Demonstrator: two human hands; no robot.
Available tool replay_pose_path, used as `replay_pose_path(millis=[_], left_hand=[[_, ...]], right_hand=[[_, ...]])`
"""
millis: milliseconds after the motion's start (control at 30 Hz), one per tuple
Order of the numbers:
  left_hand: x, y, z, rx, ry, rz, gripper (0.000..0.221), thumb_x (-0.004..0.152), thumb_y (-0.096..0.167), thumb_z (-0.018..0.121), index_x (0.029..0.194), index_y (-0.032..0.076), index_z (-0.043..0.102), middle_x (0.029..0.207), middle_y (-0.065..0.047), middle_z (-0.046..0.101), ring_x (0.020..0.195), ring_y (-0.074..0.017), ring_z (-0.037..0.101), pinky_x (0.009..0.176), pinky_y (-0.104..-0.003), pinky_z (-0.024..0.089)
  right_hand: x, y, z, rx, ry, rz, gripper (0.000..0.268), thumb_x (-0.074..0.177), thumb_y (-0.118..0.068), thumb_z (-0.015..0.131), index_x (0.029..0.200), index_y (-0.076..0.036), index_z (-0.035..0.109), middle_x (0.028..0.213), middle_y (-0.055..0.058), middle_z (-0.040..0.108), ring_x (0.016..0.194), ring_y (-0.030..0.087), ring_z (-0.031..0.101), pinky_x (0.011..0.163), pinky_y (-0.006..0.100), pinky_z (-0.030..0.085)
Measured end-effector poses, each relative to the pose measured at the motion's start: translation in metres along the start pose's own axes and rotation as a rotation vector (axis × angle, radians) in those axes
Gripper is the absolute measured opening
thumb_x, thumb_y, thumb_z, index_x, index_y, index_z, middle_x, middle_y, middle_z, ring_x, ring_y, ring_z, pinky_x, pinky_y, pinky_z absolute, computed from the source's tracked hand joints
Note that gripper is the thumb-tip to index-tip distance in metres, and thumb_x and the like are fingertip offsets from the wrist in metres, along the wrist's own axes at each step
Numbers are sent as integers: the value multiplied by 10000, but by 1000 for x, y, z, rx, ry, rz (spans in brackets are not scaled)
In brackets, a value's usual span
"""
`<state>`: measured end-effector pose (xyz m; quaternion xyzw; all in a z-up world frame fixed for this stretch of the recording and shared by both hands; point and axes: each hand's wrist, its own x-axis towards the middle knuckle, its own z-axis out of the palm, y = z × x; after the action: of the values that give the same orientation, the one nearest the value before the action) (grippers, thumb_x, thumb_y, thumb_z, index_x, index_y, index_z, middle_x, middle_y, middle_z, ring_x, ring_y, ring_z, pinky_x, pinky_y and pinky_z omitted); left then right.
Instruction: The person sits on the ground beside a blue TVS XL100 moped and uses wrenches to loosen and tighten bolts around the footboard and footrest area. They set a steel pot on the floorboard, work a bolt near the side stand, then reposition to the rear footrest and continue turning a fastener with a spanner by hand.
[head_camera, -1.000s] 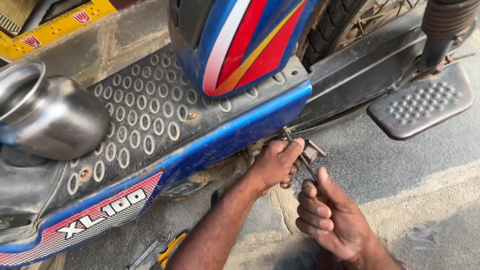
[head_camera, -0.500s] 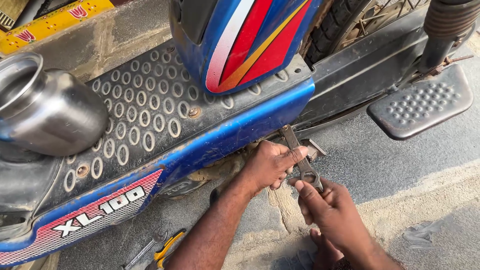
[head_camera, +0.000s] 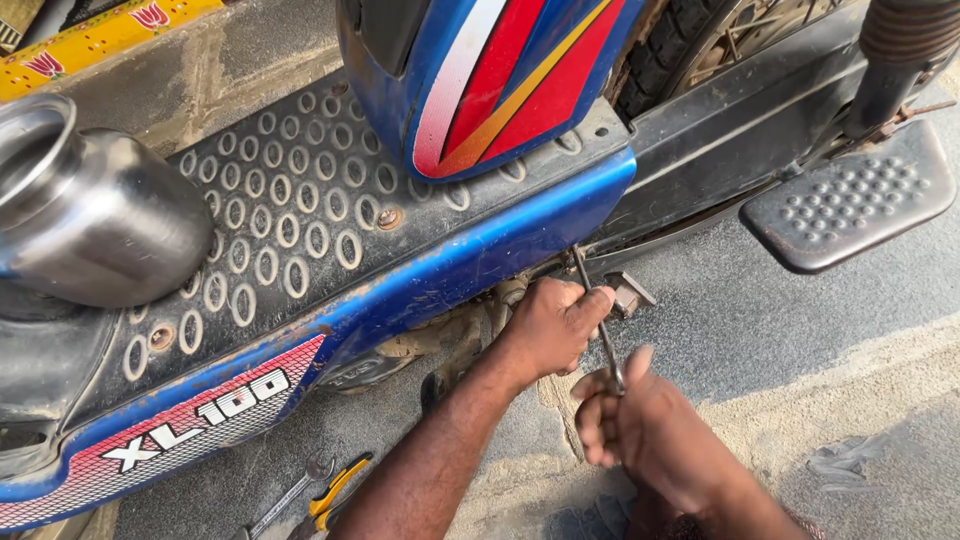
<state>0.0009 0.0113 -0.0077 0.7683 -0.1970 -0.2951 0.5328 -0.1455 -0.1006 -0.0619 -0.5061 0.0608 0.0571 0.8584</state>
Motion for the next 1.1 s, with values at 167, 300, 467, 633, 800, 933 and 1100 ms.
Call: replay_pose_path(millis=[167, 300, 467, 633, 800, 933, 1100], left_hand=[[7, -11, 5, -158, -51, 9, 481, 994, 415, 602, 735, 9, 594, 518, -24, 503, 372, -103, 459, 334, -293, 367], [11, -19, 6, -241, -88, -2, 488, 999, 430, 607, 771, -1, 611, 597, -26, 551, 408, -83, 483, 351, -276, 384], [9, -9, 6, -243, -121, 18, 514, 1008, 475, 600, 793, 8, 606, 618, -38, 552, 414, -72, 476, 357, -259, 382], [3, 6, 1, -74, -63, 57, 613, 958, 548, 609, 650, 17, 609, 496, -10, 524, 357, -85, 489, 318, -257, 394], [0, 13, -1, -93, -35, -31, 607, 900, 576, 681, 628, 39, 601, 477, 15, 488, 363, -74, 471, 321, -246, 398], [-5, 20, -3, -120, -13, -32, 619, 873, 589, 712, 606, 44, 589, 485, 26, 475, 370, -62, 444, 318, -238, 364], [3, 4, 4, -207, -57, -56, 535, 921, 530, 685, 718, 37, 638, 578, 12, 510, 403, -48, 441, 329, -239, 366]], right_hand=[[1, -8, 14, 919, -260, 127, 527, 1082, -523, 448, 1025, -34, 635, 676, -37, 570, 584, 89, 547, 579, 260, 476], [2, -15, 10, 1039, -217, 94, 462, 1111, -389, 427, 1040, 5, 657, 646, -47, 549, 519, 49, 485, 503, 216, 431], [2, -28, 1, 694, -46, 28, 428, 1086, -296, 446, 1017, 62, 669, 551, -15, 530, 428, 74, 465, 430, 217, 407], [2, -46, 2, 263, 269, 59, 299, 1009, -190, 577, 949, 82, 688, 464, 11, 483, 326, 93, 376, 340, 253, 331], [3, -57, 12, -290, 477, 24, 292, 937, -241, 695, 874, 44, 699, 466, 22, 504, 367, 113, 429, 369, 287, 355], [-2, -72, 31, -900, 550, -85, 185, 877, -293, 700, 887, -109, 712, 448, 21, 598, 358, 126, 546, 366, 320, 411], [-2, -58, 30, -1510, 594, -300, 235, 943, -299, 707, 846, -88, 673, 508, 22, 602, 400, 149, 566, 433, 330, 431]])
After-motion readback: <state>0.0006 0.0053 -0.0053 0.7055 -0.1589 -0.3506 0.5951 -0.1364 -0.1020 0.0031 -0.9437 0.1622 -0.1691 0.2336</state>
